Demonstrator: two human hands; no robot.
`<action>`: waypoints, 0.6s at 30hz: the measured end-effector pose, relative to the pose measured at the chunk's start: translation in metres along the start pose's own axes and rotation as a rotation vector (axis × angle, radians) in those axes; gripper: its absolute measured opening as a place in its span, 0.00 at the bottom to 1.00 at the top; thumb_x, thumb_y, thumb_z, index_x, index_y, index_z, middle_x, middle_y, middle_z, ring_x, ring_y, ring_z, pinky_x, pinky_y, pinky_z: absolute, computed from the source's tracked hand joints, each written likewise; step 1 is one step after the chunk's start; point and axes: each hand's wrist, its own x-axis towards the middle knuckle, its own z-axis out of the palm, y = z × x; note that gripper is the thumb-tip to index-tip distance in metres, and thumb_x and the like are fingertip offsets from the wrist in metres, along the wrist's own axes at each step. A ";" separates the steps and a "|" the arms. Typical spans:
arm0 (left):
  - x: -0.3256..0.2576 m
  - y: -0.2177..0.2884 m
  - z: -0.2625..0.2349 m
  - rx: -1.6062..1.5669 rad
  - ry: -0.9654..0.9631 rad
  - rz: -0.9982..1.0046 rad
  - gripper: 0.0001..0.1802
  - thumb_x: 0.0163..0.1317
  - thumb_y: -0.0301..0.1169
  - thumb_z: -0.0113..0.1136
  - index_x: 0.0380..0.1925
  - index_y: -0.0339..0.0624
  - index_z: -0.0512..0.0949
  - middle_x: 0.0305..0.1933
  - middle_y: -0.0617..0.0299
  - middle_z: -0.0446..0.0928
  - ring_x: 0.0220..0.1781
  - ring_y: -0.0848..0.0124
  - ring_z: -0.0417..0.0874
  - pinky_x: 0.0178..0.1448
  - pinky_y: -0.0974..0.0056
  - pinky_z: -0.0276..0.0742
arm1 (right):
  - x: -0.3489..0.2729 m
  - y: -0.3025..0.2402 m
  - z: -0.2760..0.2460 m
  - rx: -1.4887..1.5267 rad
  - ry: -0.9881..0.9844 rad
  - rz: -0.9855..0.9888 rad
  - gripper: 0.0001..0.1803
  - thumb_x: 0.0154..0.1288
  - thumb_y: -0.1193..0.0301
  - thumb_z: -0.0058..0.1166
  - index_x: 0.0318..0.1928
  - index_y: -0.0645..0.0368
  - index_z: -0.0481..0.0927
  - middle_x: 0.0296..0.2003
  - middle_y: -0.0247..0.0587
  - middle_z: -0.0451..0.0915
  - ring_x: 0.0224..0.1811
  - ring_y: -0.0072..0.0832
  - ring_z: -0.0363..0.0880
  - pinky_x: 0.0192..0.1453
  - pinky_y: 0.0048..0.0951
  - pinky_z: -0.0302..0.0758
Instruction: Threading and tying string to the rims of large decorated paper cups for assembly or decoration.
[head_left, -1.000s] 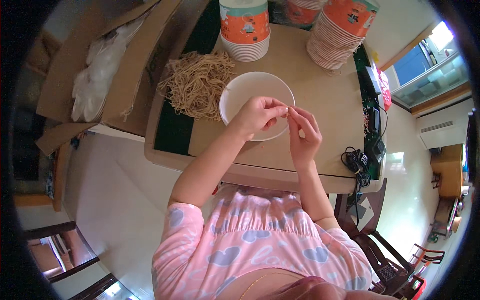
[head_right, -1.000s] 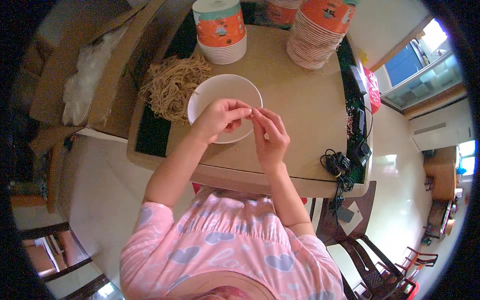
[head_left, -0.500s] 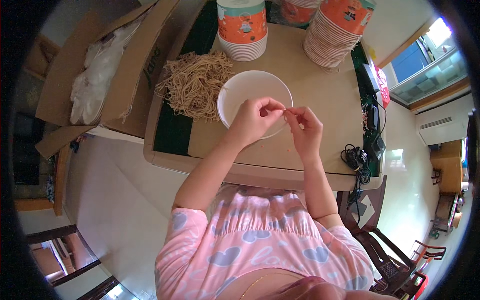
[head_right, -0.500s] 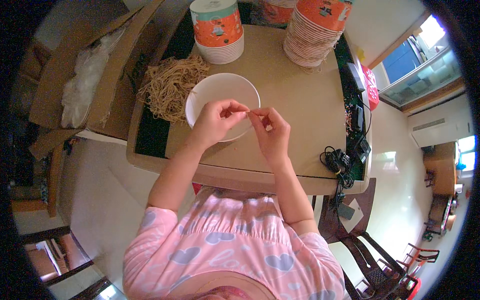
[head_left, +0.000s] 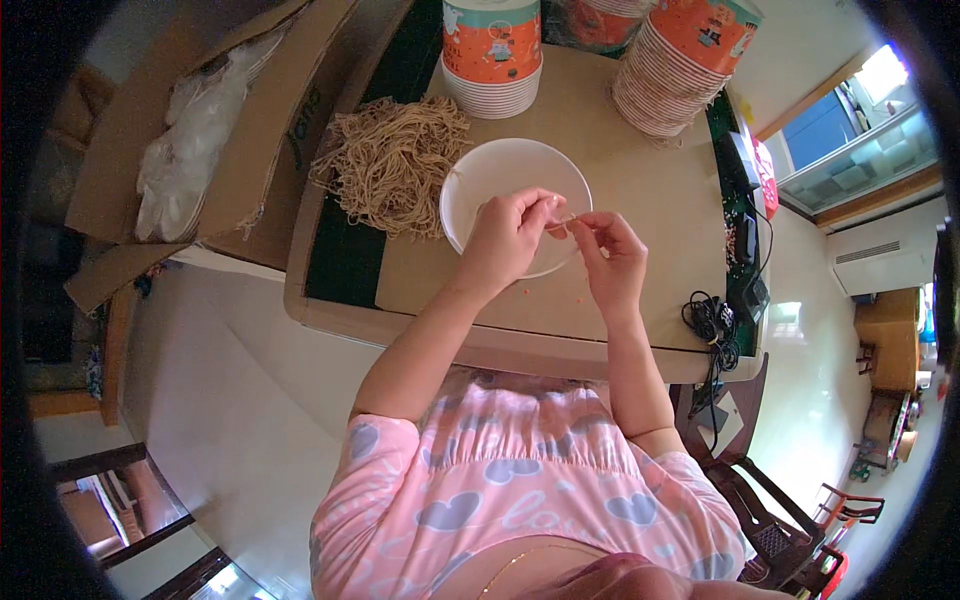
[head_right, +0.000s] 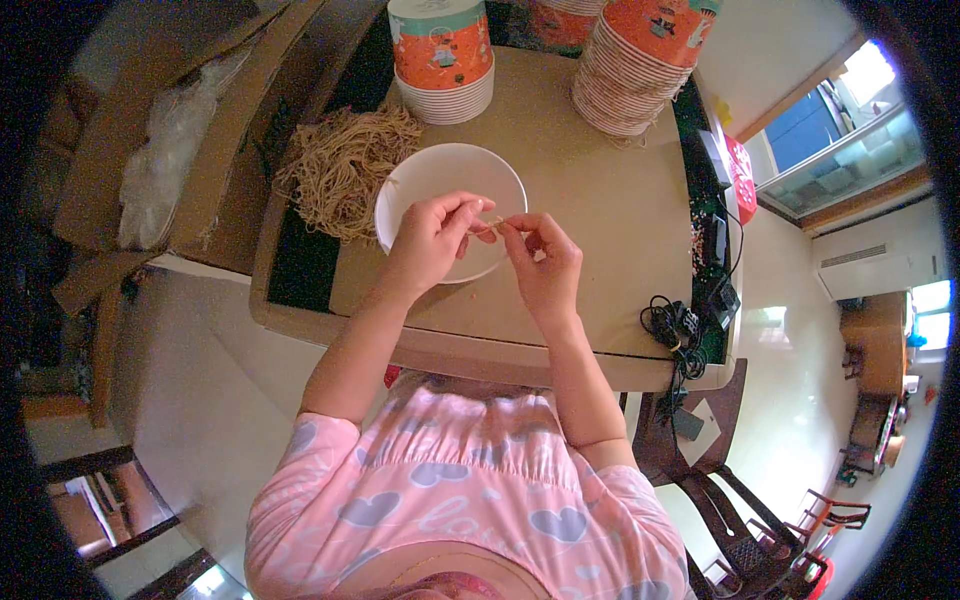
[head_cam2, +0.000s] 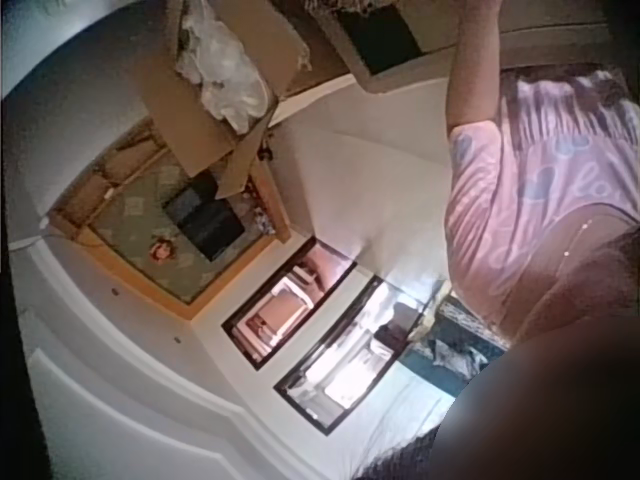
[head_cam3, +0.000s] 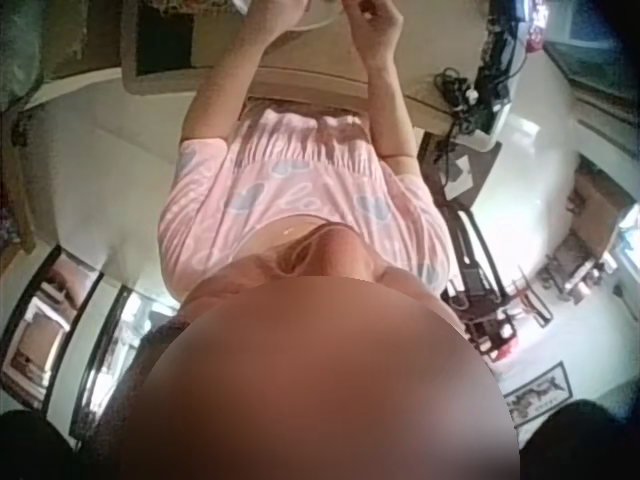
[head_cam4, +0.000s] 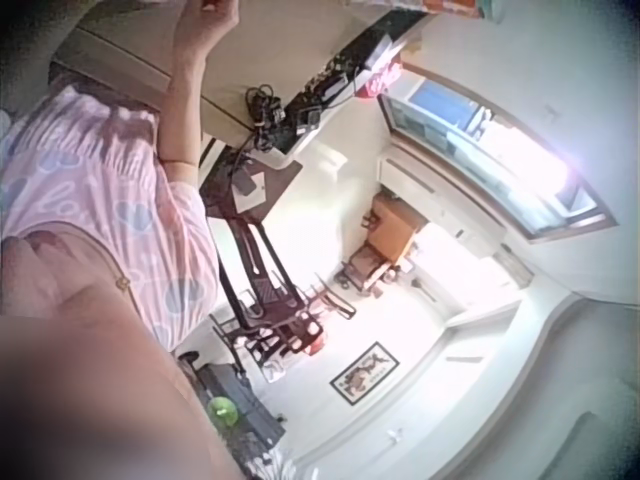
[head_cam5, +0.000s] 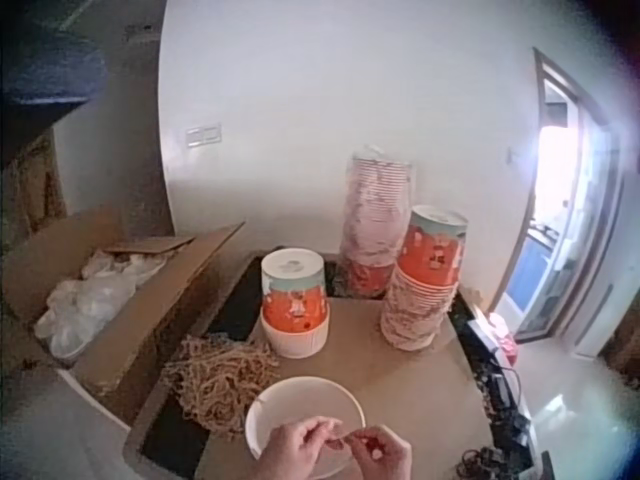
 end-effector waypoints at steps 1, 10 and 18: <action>0.000 -0.002 0.000 0.000 0.003 -0.001 0.09 0.64 0.26 0.59 0.41 0.34 0.82 0.31 0.63 0.84 0.28 0.81 0.78 0.33 0.73 0.74 | 0.000 -0.001 0.000 -0.001 0.003 -0.009 0.04 0.61 0.78 0.62 0.36 0.63 0.81 0.26 0.27 0.79 0.24 0.11 0.67 0.28 0.15 0.65; -0.009 0.010 -0.001 0.246 -0.022 0.177 0.06 0.58 0.24 0.63 0.37 0.37 0.81 0.33 0.58 0.83 0.29 0.76 0.81 0.34 0.70 0.76 | -0.001 -0.003 -0.002 -0.004 -0.027 -0.028 0.05 0.61 0.78 0.61 0.37 0.63 0.81 0.28 0.28 0.81 0.24 0.10 0.66 0.27 0.15 0.64; -0.021 0.007 -0.007 0.410 0.148 0.262 0.04 0.56 0.24 0.62 0.33 0.41 0.79 0.34 0.57 0.77 0.34 0.63 0.82 0.36 0.62 0.77 | 0.000 -0.038 -0.004 -0.324 -0.214 -0.044 0.13 0.57 0.76 0.62 0.43 0.60 0.77 0.36 0.39 0.82 0.23 0.24 0.73 0.29 0.26 0.72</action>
